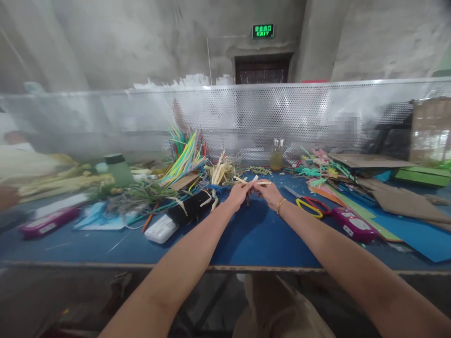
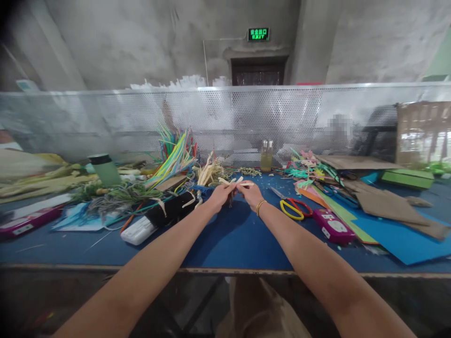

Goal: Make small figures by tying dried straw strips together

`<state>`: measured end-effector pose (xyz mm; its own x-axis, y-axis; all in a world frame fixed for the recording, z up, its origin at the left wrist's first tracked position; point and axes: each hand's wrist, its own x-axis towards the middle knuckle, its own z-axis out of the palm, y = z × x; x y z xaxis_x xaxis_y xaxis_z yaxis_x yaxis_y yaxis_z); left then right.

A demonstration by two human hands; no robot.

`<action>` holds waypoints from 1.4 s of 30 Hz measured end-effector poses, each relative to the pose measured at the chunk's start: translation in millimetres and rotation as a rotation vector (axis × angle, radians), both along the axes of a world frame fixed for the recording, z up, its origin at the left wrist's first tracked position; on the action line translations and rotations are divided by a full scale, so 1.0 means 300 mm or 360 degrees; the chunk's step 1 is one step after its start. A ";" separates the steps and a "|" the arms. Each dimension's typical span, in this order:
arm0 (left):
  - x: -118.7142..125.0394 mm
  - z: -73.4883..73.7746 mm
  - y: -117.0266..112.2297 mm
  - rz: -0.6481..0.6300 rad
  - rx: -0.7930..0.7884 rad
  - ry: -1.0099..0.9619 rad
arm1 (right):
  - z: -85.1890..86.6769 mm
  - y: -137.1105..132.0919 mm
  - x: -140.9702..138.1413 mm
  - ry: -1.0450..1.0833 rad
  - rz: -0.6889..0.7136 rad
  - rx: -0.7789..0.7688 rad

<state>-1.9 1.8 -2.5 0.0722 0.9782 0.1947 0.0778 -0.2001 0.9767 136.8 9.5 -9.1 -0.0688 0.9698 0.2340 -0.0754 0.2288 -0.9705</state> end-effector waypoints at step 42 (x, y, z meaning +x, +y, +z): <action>-0.017 0.023 -0.013 0.0093 0.0150 0.0172 | 0.009 0.000 0.002 -0.0071 -0.0101 0.0056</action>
<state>-7.1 -2.2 4.2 0.0414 0.9591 0.2799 0.1956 -0.2825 0.9391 137.4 9.4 -6.3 -0.0188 0.9638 0.2661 -0.0164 0.2658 -0.9639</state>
